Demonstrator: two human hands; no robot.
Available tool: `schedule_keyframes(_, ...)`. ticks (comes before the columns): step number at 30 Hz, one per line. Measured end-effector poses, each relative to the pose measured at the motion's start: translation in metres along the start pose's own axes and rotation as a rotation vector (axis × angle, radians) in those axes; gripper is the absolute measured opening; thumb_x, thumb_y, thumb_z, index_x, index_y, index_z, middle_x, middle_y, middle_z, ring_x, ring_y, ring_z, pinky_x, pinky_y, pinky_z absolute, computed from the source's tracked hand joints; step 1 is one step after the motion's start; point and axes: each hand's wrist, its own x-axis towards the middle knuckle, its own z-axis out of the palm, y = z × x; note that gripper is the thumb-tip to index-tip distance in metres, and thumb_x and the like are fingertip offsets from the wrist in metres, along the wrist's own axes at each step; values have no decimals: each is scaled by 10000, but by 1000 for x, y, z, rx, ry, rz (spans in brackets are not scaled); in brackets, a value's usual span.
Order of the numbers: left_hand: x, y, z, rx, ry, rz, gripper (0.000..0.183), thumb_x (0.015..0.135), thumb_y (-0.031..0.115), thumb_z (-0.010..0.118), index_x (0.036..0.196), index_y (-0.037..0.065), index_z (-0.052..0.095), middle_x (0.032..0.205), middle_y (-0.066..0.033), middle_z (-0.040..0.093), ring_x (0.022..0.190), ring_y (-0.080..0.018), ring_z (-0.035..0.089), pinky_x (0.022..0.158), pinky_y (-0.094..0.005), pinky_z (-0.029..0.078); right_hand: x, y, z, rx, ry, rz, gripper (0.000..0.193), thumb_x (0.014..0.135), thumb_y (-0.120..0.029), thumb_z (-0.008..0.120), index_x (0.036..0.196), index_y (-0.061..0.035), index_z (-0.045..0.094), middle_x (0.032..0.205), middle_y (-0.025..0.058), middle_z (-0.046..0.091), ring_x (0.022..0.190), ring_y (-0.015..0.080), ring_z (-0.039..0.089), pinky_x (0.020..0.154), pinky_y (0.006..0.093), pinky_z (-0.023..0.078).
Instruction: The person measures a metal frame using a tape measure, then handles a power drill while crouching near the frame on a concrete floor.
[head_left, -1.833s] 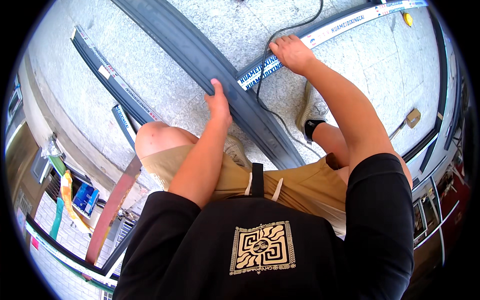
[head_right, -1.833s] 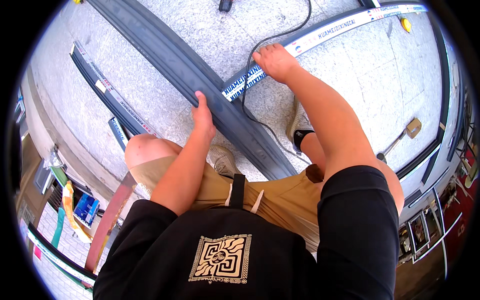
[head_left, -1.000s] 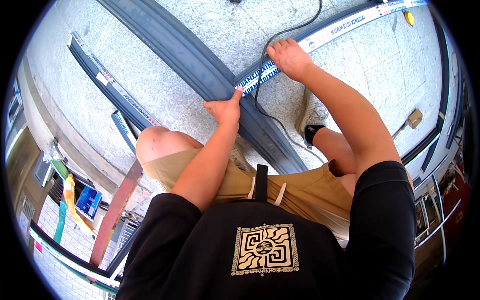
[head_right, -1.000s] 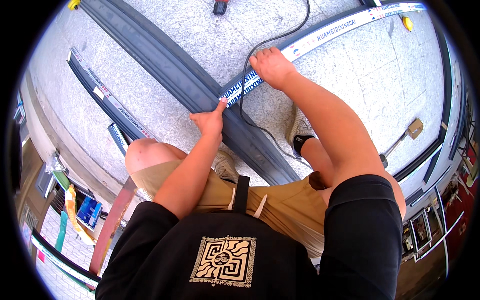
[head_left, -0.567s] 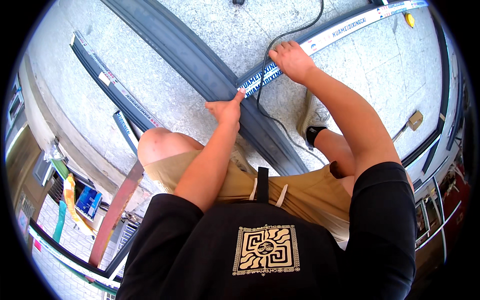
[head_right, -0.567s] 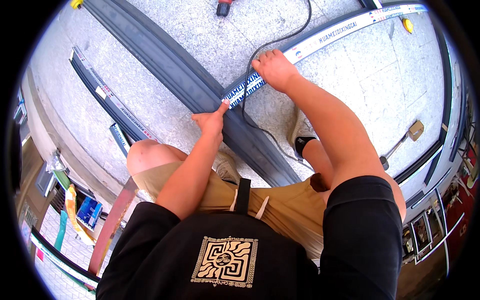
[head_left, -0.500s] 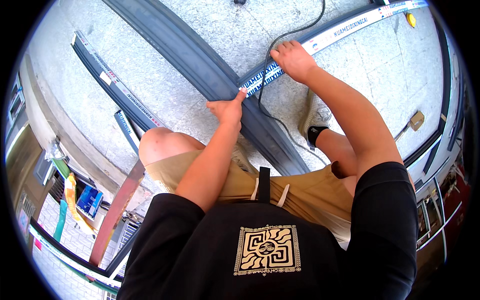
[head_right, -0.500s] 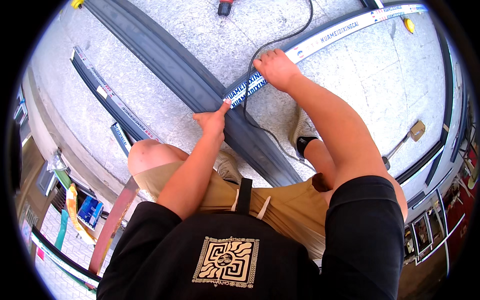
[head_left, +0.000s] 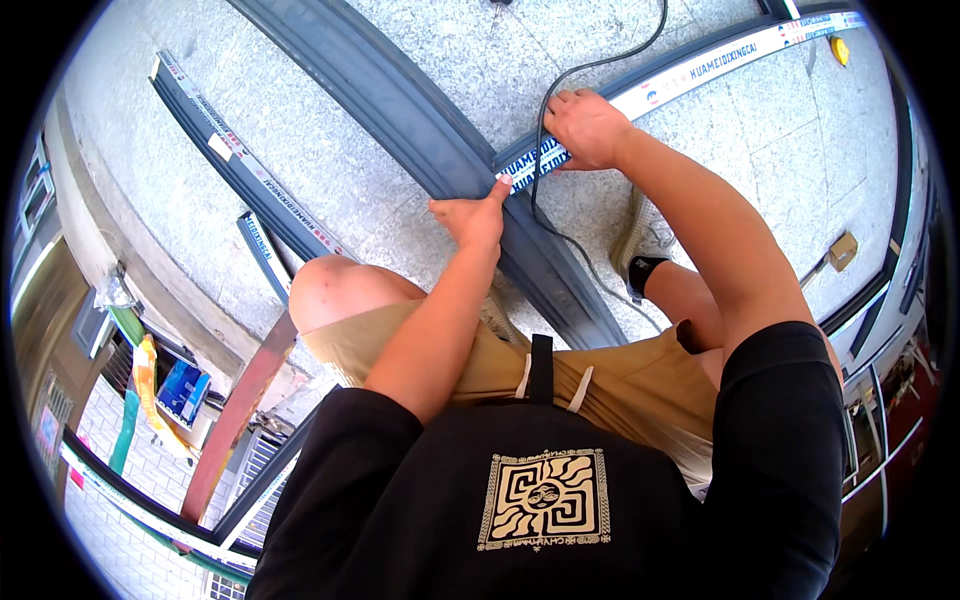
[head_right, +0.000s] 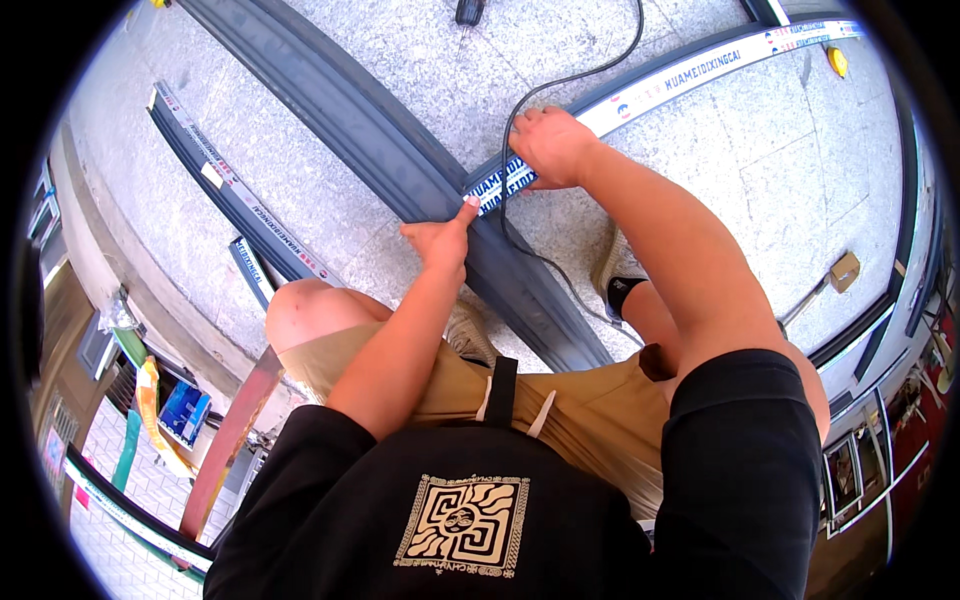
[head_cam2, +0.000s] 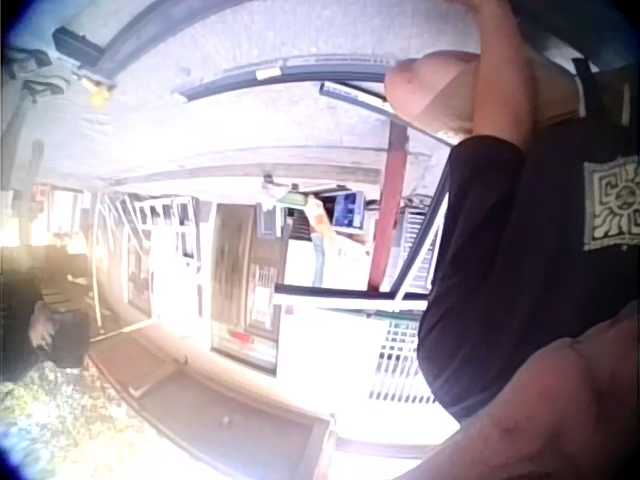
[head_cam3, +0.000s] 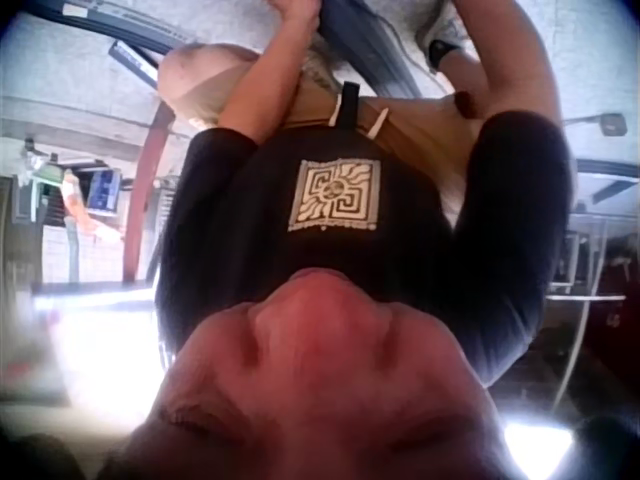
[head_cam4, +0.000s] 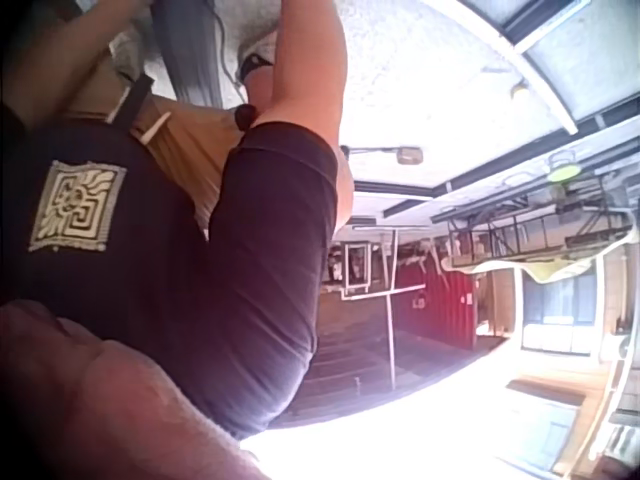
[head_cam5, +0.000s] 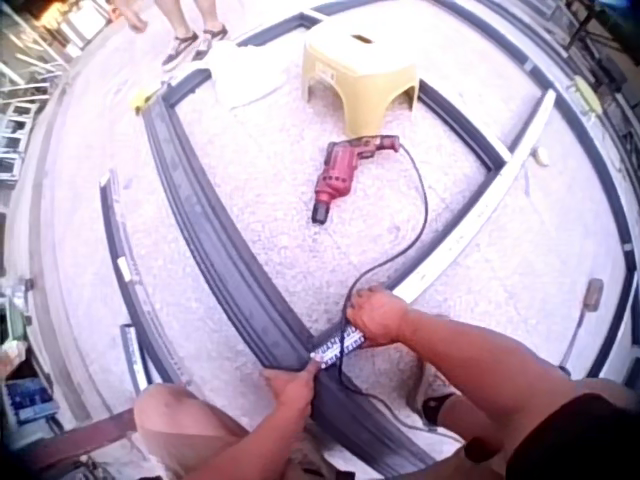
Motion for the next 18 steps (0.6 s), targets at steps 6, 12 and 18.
schedule_keyframes(6,-2,2,0,3,-4,-29,1162,688,298,995,1434,-136,217,1504,-320,341,1431,-403,374,1215,-431,312,1,-2,0,-28,-20,15,578,764,-525,828,1025,-31,682,1075,126,659,1094,298,629,947,409,503)
schedule_keyframes(12,-4,7,-1,43,0,-49,1212,679,315,997,1472,-122,192,1477,-333,367,1394,-457,418,1196,-462,366,6,-4,-9,-14,-100,51,575,755,-517,830,1030,-35,679,1067,125,657,1085,291,628,935,402,501)
schedule_keyframes(18,5,1,-2,-13,-39,-33,1165,670,295,1006,1436,-122,233,1473,-321,373,1399,-434,413,1198,-441,357,0,-4,1,-22,23,11,552,741,-474,848,1039,-39,686,1066,112,664,1090,282,628,925,393,497)
